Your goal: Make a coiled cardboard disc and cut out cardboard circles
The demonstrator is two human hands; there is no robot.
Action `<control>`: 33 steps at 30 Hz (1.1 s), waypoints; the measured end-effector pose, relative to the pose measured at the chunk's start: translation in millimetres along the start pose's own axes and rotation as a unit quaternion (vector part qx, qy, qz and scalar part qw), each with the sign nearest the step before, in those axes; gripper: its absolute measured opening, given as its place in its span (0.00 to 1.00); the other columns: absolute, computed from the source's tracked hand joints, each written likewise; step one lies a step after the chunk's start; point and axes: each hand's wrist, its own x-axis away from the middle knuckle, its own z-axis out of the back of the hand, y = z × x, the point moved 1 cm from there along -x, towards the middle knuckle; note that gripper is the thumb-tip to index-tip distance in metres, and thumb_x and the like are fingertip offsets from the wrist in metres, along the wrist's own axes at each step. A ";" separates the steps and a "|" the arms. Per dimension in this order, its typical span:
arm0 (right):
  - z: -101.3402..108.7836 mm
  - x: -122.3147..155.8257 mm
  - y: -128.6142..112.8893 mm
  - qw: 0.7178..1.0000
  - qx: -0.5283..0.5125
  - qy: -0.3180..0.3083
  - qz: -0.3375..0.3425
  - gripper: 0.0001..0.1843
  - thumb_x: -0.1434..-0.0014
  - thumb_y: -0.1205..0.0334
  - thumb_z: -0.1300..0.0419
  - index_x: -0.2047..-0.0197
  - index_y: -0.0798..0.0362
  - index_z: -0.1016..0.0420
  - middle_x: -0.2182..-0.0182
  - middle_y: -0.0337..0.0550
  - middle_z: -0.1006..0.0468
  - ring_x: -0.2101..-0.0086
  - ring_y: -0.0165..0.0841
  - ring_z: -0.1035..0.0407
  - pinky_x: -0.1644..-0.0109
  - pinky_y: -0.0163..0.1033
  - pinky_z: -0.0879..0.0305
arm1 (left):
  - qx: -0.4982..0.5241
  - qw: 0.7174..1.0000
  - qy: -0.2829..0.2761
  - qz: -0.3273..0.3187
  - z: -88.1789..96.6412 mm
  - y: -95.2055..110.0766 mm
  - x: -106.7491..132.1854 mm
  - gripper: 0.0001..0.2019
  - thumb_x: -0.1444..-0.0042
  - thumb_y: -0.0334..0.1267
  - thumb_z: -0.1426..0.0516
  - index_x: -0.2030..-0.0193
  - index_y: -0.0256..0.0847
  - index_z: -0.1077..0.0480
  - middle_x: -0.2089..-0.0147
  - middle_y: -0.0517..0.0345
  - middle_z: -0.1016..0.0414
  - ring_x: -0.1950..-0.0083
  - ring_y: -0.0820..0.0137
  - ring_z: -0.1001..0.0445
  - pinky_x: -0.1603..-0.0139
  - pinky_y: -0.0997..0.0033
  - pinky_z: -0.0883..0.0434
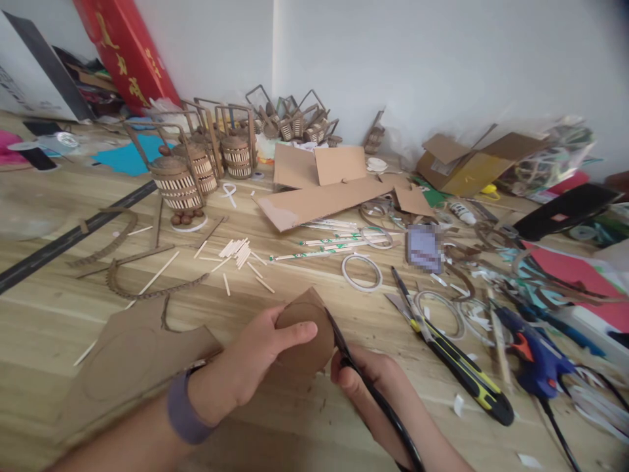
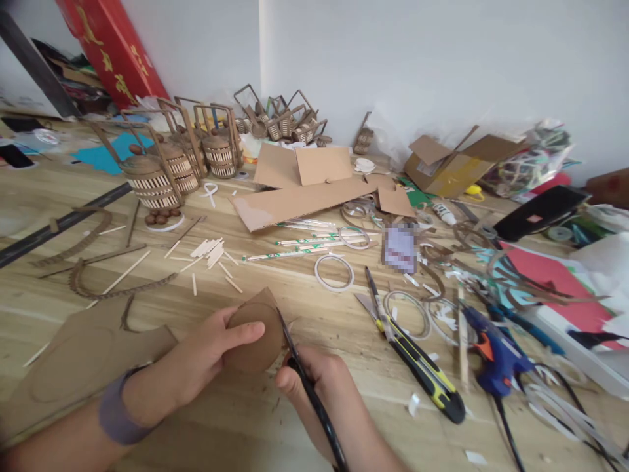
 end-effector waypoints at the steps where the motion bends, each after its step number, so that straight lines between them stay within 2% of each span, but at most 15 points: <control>1: -0.5 0.0 -0.1 1.000 0.000 -0.004 0.003 0.36 0.41 0.23 0.55 0.74 0.50 0.37 0.78 0.33 0.42 0.77 0.29 0.47 0.74 0.35 0.53 | 0.002 1.000 0.000 -0.002 -0.2 -1.3 0.3 0.21 0.50 0.46 0.32 0.51 0.39 0.21 0.56 0.51 0.15 0.50 0.53 0.20 0.48 0.58 0.28; 4: -2.1 -0.1 -0.2 1.000 -0.005 -0.025 0.007 0.36 0.41 0.23 0.55 0.74 0.51 0.38 0.78 0.32 0.43 0.77 0.29 0.48 0.74 0.35 0.52 | -0.004 1.000 0.023 -0.004 -0.2 -4.2 0.7 0.21 0.50 0.47 0.32 0.51 0.39 0.21 0.56 0.52 0.15 0.50 0.53 0.19 0.47 0.58 0.27; 10: -2.5 -0.1 -1.2 0.999 -0.023 -0.037 -0.004 0.40 0.44 0.21 0.56 0.71 0.52 0.32 0.80 0.31 0.42 0.79 0.27 0.49 0.75 0.34 0.52 | -0.057 0.993 0.100 0.001 1.2 -2.8 1.7 0.20 0.54 0.47 0.31 0.54 0.41 0.21 0.56 0.55 0.14 0.51 0.53 0.20 0.51 0.60 0.26; 16: -1.5 0.1 -5.9 0.997 -0.053 -0.060 -0.019 0.40 0.45 0.20 0.55 0.69 0.53 0.32 0.81 0.30 0.44 0.82 0.24 0.49 0.80 0.32 0.54 | -0.064 0.994 0.091 0.012 0.0 -1.1 3.6 0.17 0.53 0.46 0.31 0.57 0.42 0.20 0.58 0.57 0.14 0.53 0.56 0.19 0.53 0.62 0.25; 22: -2.7 1.3 -6.0 0.997 -0.053 -0.047 -0.027 0.40 0.46 0.19 0.55 0.70 0.52 0.32 0.83 0.30 0.44 0.82 0.26 0.46 0.81 0.31 0.54 | -0.064 0.993 0.094 0.006 -2.0 -0.5 4.9 0.19 0.54 0.45 0.31 0.56 0.41 0.22 0.58 0.55 0.14 0.51 0.53 0.20 0.50 0.59 0.26; 33: -2.3 1.9 -0.1 0.997 -0.050 -0.055 -0.020 0.38 0.42 0.22 0.56 0.69 0.52 0.32 0.84 0.29 0.45 0.83 0.25 0.52 0.81 0.32 0.58 | -0.077 0.993 0.094 0.010 -0.2 -1.9 3.7 0.17 0.54 0.46 0.32 0.58 0.41 0.21 0.61 0.57 0.14 0.53 0.56 0.19 0.53 0.62 0.26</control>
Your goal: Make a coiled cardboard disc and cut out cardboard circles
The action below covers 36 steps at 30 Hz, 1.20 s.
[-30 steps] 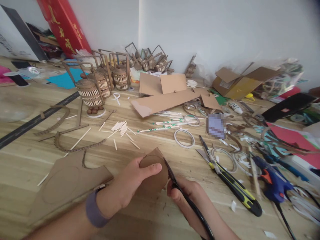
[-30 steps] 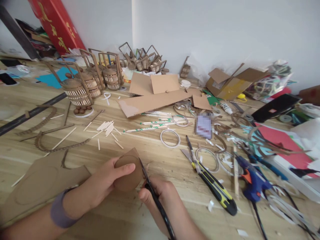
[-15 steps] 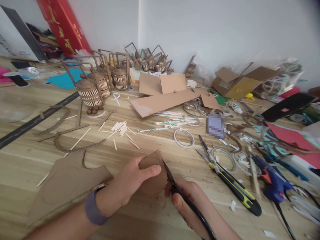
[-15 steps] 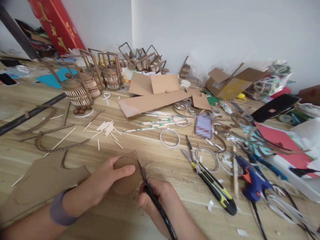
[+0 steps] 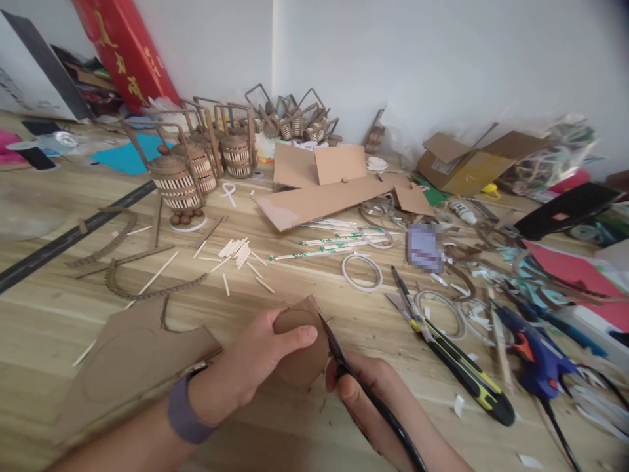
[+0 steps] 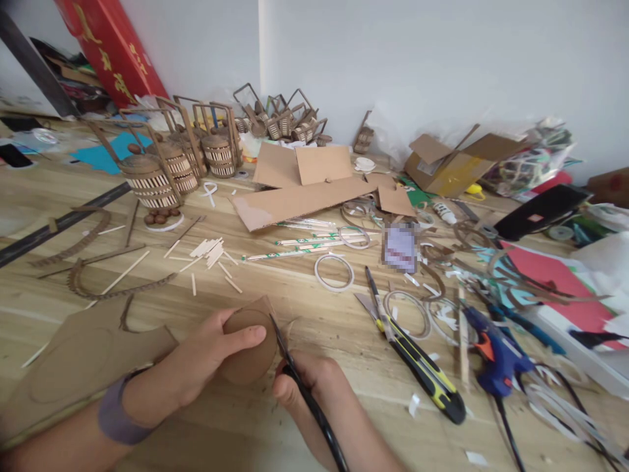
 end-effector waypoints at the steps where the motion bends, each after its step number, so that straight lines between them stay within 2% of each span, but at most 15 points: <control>1: 0.0 0.1 0.0 1.000 0.001 -0.001 0.001 0.38 0.41 0.23 0.56 0.69 0.52 0.32 0.84 0.29 0.45 0.83 0.25 0.53 0.81 0.33 0.58 | 0.000 1.000 -0.002 0.000 0.1 -0.1 0.4 0.18 0.54 0.46 0.32 0.58 0.41 0.21 0.61 0.57 0.14 0.53 0.55 0.19 0.53 0.62 0.26; 8: 0.7 0.8 -1.7 1.000 0.022 0.007 0.010 0.39 0.42 0.22 0.56 0.71 0.52 0.32 0.83 0.30 0.45 0.81 0.26 0.51 0.79 0.33 0.57 | 0.000 1.000 -0.011 -0.004 0.4 1.4 0.1 0.17 0.53 0.46 0.32 0.57 0.43 0.20 0.59 0.57 0.15 0.51 0.54 0.20 0.49 0.60 0.27; 19: 0.7 0.8 -1.8 0.999 0.028 0.008 0.016 0.38 0.41 0.23 0.56 0.72 0.52 0.33 0.82 0.31 0.45 0.80 0.27 0.51 0.78 0.34 0.56 | 0.011 1.000 -0.013 -0.008 0.4 0.6 1.8 0.16 0.53 0.45 0.31 0.57 0.44 0.21 0.60 0.59 0.14 0.50 0.55 0.20 0.50 0.61 0.26; 26: 0.2 -0.4 0.1 1.000 0.027 0.009 0.002 0.38 0.42 0.22 0.57 0.73 0.51 0.35 0.82 0.31 0.46 0.80 0.27 0.51 0.78 0.34 0.57 | 0.005 1.000 -0.023 -0.005 0.9 2.0 0.2 0.17 0.53 0.45 0.32 0.56 0.42 0.21 0.58 0.56 0.14 0.48 0.53 0.21 0.46 0.58 0.28; 36: -0.2 0.3 0.4 0.999 0.023 0.017 0.013 0.37 0.42 0.23 0.55 0.75 0.51 0.37 0.80 0.31 0.46 0.79 0.27 0.51 0.77 0.34 0.57 | 0.008 1.000 -0.020 -0.010 -0.3 3.9 0.7 0.15 0.54 0.44 0.32 0.58 0.43 0.20 0.60 0.59 0.14 0.51 0.56 0.19 0.51 0.62 0.26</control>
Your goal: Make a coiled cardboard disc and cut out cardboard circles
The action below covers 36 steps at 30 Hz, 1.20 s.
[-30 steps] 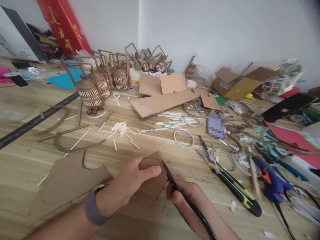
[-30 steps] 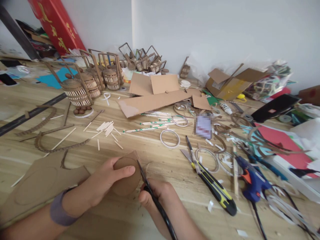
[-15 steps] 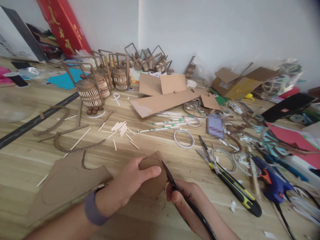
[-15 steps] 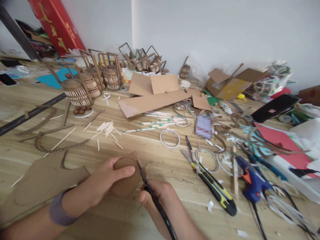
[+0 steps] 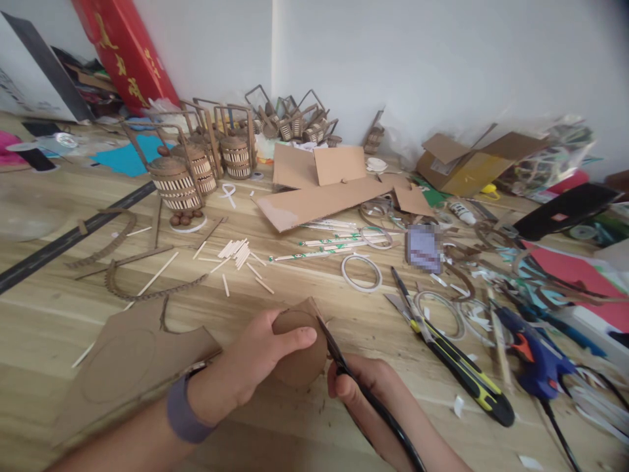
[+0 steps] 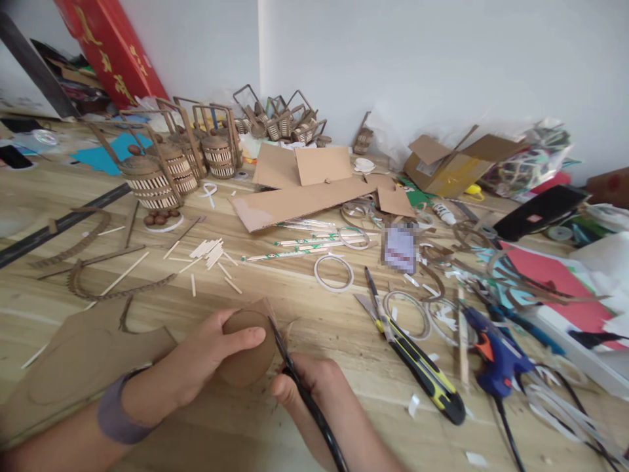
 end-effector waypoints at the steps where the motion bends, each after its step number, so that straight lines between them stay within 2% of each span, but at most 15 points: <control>1: 0.0 -0.2 -0.2 1.000 0.000 0.000 0.001 0.37 0.42 0.23 0.55 0.75 0.51 0.38 0.80 0.31 0.46 0.78 0.27 0.51 0.77 0.35 0.57 | -0.006 1.000 0.003 0.001 0.3 -0.3 0.1 0.15 0.54 0.45 0.32 0.59 0.43 0.20 0.61 0.59 0.14 0.51 0.56 0.19 0.51 0.62 0.26; 8: 0.8 -2.3 -2.4 1.000 0.012 -0.001 0.000 0.37 0.42 0.23 0.56 0.75 0.51 0.40 0.79 0.32 0.45 0.77 0.28 0.49 0.75 0.35 0.55 | -0.025 0.999 0.029 0.022 2.7 -5.4 -1.2 0.19 0.54 0.51 0.31 0.58 0.42 0.21 0.57 0.56 0.14 0.50 0.53 0.20 0.51 0.60 0.27; 13: 1.2 -1.2 -8.3 1.000 0.009 0.003 -0.016 0.39 0.44 0.20 0.55 0.75 0.52 0.36 0.79 0.32 0.44 0.77 0.28 0.49 0.74 0.35 0.55 | -0.004 1.000 -0.001 0.000 3.9 -5.6 -3.7 0.21 0.53 0.48 0.31 0.53 0.41 0.21 0.55 0.55 0.14 0.49 0.54 0.20 0.49 0.60 0.27; 19: 2.4 -1.0 -11.3 1.000 -0.018 0.000 -0.024 0.41 0.48 0.18 0.54 0.71 0.53 0.32 0.79 0.32 0.43 0.78 0.27 0.50 0.75 0.34 0.54 | -0.014 0.999 -0.021 -0.023 2.6 -4.0 0.2 0.18 0.50 0.45 0.32 0.53 0.42 0.21 0.57 0.58 0.14 0.51 0.57 0.20 0.51 0.64 0.26; 24: 2.6 -3.1 -4.9 0.999 -0.036 -0.016 -0.004 0.40 0.48 0.19 0.53 0.71 0.52 0.33 0.77 0.33 0.41 0.76 0.28 0.49 0.75 0.34 0.53 | -0.023 0.999 -0.027 -0.017 1.8 -5.8 0.8 0.18 0.50 0.47 0.32 0.53 0.43 0.21 0.59 0.59 0.14 0.53 0.58 0.19 0.54 0.65 0.25; 30: 2.8 -2.1 -4.1 1.000 -0.006 -0.011 0.018 0.39 0.43 0.22 0.56 0.71 0.52 0.32 0.78 0.33 0.41 0.77 0.28 0.48 0.74 0.34 0.52 | -0.021 0.999 -0.026 -0.017 3.7 -7.3 -0.7 0.19 0.51 0.47 0.32 0.53 0.43 0.21 0.58 0.59 0.14 0.51 0.57 0.19 0.53 0.65 0.25; 36: 2.3 -1.3 -3.3 1.000 0.007 -0.008 0.012 0.39 0.43 0.22 0.56 0.72 0.52 0.33 0.78 0.33 0.41 0.77 0.28 0.47 0.74 0.35 0.53 | -0.012 1.000 -0.023 -0.011 2.3 -6.3 1.2 0.18 0.52 0.47 0.31 0.55 0.43 0.20 0.59 0.59 0.14 0.52 0.57 0.19 0.54 0.65 0.25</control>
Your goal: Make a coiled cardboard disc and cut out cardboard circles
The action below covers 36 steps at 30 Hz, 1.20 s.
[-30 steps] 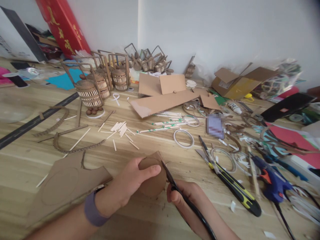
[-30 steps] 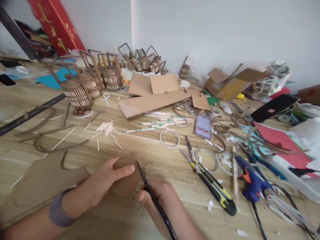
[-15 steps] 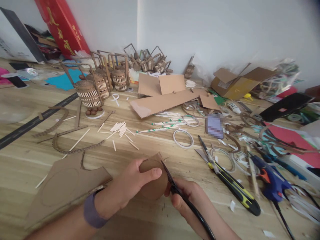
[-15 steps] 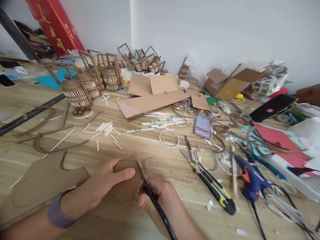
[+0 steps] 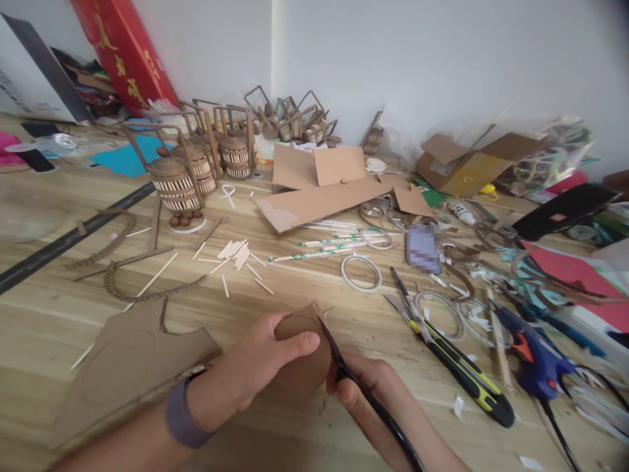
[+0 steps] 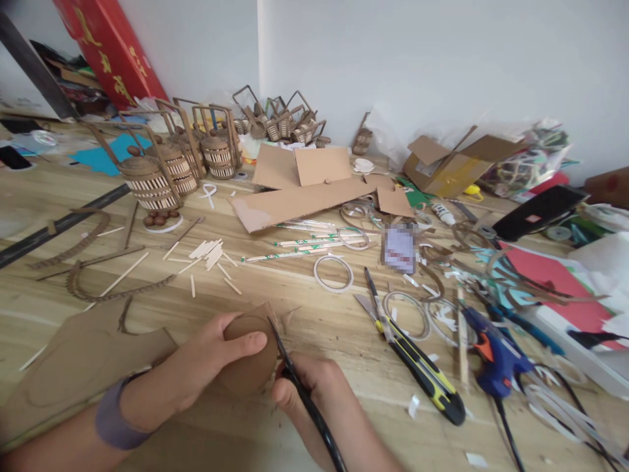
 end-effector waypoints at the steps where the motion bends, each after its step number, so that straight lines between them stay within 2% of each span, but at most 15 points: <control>1: -0.1 -0.1 -0.3 1.000 0.000 0.002 0.002 0.39 0.43 0.21 0.57 0.72 0.52 0.34 0.78 0.33 0.41 0.77 0.29 0.47 0.74 0.35 0.53 | 0.000 1.000 0.001 -0.002 -0.4 0.6 0.3 0.18 0.52 0.47 0.31 0.55 0.43 0.20 0.59 0.59 0.14 0.52 0.57 0.19 0.54 0.65 0.25; 13: 0.4 -1.3 -6.4 0.999 -0.013 0.000 0.034 0.37 0.40 0.24 0.55 0.73 0.51 0.34 0.79 0.33 0.43 0.77 0.28 0.49 0.75 0.34 0.51 | -0.011 1.000 0.002 0.009 -0.5 3.1 -0.5 0.19 0.52 0.47 0.32 0.55 0.43 0.20 0.58 0.58 0.14 0.50 0.55 0.20 0.50 0.61 0.26; 20: 1.6 -0.1 -9.4 1.000 -0.021 -0.003 0.022 0.37 0.41 0.24 0.54 0.76 0.51 0.36 0.79 0.33 0.44 0.77 0.28 0.50 0.75 0.33 0.49 | -0.027 1.000 0.013 0.006 0.3 5.1 0.5 0.19 0.53 0.46 0.31 0.55 0.43 0.20 0.55 0.57 0.14 0.47 0.55 0.21 0.45 0.59 0.28; 28: 3.3 -0.5 -11.1 1.000 -0.026 -0.014 0.008 0.36 0.42 0.24 0.53 0.75 0.51 0.39 0.78 0.32 0.45 0.77 0.28 0.51 0.75 0.34 0.53 | -0.023 1.000 0.003 0.008 0.4 5.5 1.1 0.17 0.53 0.46 0.31 0.56 0.44 0.20 0.56 0.59 0.14 0.47 0.55 0.21 0.45 0.60 0.28; 36: 3.3 0.5 -11.8 1.000 -0.019 -0.009 0.006 0.36 0.42 0.23 0.53 0.76 0.50 0.41 0.79 0.32 0.46 0.77 0.28 0.51 0.75 0.35 0.53 | -0.028 1.000 -0.006 0.006 1.4 6.5 0.0 0.17 0.53 0.46 0.31 0.56 0.44 0.20 0.57 0.59 0.14 0.47 0.55 0.22 0.44 0.60 0.29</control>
